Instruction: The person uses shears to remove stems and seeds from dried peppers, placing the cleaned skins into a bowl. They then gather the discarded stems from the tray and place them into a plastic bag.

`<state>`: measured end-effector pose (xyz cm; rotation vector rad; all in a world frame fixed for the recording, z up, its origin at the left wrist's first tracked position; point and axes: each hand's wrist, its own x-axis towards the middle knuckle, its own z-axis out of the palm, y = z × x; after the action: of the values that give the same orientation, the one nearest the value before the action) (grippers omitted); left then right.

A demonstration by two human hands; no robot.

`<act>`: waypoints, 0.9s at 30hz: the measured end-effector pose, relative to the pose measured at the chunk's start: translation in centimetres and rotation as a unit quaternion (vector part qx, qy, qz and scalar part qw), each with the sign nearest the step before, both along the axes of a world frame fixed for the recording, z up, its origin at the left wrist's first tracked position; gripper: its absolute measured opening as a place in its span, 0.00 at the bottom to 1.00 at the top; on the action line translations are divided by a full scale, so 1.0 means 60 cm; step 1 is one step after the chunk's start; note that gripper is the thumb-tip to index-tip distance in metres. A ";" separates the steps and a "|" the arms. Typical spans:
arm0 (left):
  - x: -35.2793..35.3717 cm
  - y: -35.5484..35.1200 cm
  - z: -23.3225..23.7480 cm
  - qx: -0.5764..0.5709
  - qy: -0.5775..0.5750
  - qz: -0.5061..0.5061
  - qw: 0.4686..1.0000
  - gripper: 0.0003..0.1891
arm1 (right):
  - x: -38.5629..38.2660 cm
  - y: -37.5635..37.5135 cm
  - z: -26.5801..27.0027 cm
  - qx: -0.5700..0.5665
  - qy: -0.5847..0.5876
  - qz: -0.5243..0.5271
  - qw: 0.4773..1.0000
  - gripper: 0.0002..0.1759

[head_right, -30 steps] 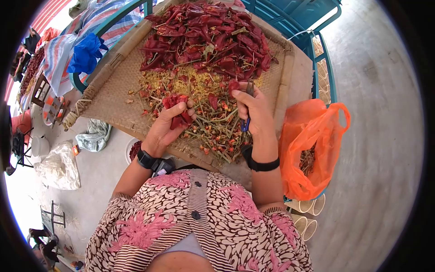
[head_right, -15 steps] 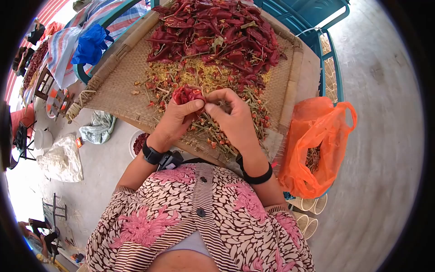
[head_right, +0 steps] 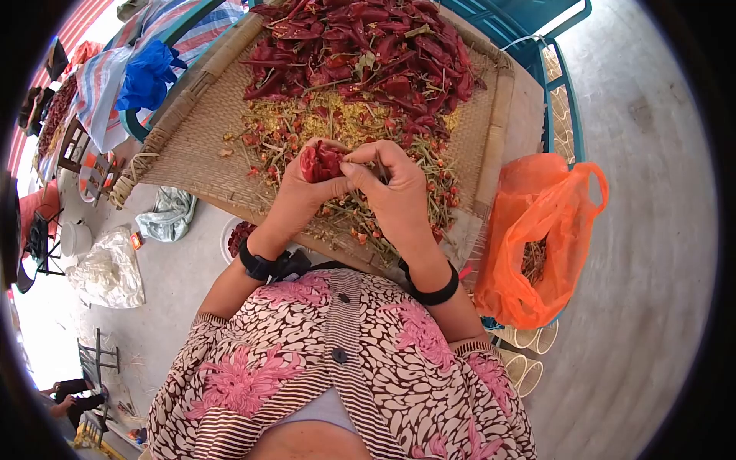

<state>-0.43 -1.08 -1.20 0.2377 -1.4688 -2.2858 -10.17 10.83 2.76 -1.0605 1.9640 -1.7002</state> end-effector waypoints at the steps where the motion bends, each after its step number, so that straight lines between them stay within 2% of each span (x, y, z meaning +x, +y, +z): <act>1: 0.001 0.000 0.002 0.013 0.002 -0.006 1.000 0.18 | 0.007 0.002 0.019 0.020 -0.038 -0.001 0.999 0.07; 3: 0.002 0.000 0.005 0.040 0.006 -0.019 0.999 0.15 | 0.010 0.004 0.037 0.037 -0.090 -0.003 0.995 0.08; 8: 0.006 -0.012 -0.001 0.064 0.002 -0.070 0.995 0.17 | 0.013 0.007 0.047 0.035 -0.139 -0.018 0.990 0.09; 9: 0.006 -0.013 -0.003 0.072 0.007 -0.077 0.994 0.17 | 0.011 0.008 0.044 0.027 -0.178 -0.008 0.984 0.10; 17: 0.006 -0.023 -0.014 0.204 0.049 -0.152 0.966 0.17 | -0.006 0.014 0.027 -0.035 -0.467 0.079 0.880 0.10; 20: 0.000 -0.018 -0.028 0.196 0.042 -0.146 0.969 0.17 | -0.003 0.013 0.014 -0.038 -0.402 0.035 0.914 0.09; 23: 0.001 -0.017 -0.023 0.240 0.016 -0.143 0.960 0.17 | 0.008 0.006 0.027 0.016 -0.169 -0.029 0.985 0.07; 27: 0.006 -0.021 -0.003 0.282 -0.001 -0.144 0.949 0.11 | 0.027 0.004 0.040 0.021 -0.109 -0.002 0.994 0.05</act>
<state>-0.08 -2.35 -1.40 0.1938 -0.8562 -2.9072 -8.54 11.05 5.15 -0.8184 1.8560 -1.6904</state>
